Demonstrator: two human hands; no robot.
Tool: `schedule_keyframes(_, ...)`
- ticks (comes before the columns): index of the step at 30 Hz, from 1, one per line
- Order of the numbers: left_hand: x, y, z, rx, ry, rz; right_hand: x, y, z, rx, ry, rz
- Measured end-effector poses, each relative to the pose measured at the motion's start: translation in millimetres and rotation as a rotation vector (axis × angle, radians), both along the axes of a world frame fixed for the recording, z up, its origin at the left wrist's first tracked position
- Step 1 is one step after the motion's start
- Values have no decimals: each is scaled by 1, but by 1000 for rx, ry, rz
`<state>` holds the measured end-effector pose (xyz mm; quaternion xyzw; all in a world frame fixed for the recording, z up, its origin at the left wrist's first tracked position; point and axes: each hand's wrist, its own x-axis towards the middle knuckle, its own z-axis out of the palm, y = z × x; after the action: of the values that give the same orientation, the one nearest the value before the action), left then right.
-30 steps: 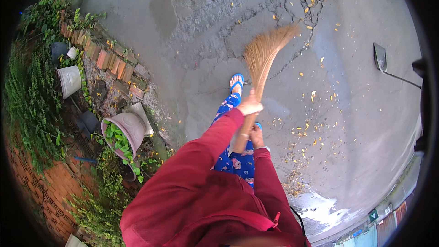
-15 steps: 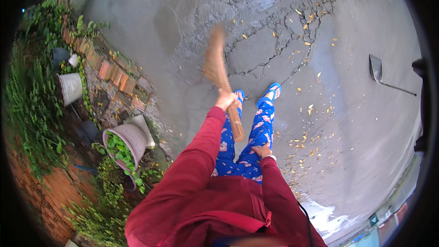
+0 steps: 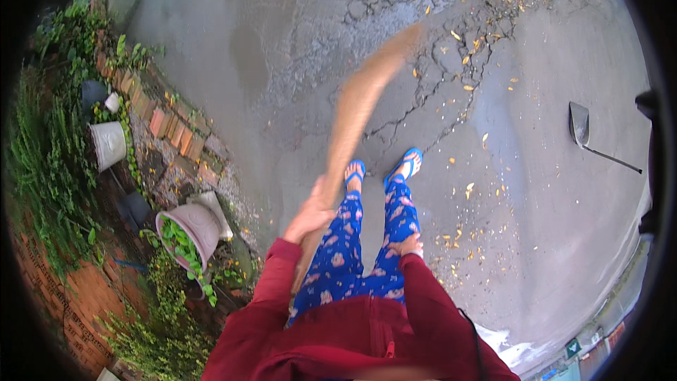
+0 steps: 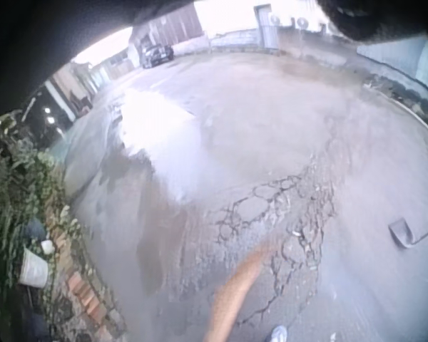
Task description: The person sweeps scattered leaves on a wet concrete surface using a traditional straw broom and a dustpan. They gather leaves into piles, scoop them into the dustpan, and deposit the collected leaves into a green waste bin.
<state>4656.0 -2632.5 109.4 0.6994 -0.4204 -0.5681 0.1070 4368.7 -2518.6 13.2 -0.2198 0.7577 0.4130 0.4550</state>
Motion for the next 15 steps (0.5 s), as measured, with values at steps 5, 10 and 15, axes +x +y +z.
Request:
schedule_keyframes(5,64,-73,-76,245,60,515,-8,-17,-4,-100,78,98)
schedule_keyframes(10,-29,-111,-163,315,293,674,-24,-19,-5,-144,50,105)
schedule_keyframes(15,-189,-72,-148,369,37,-158,-29,-24,-6,-135,24,52)
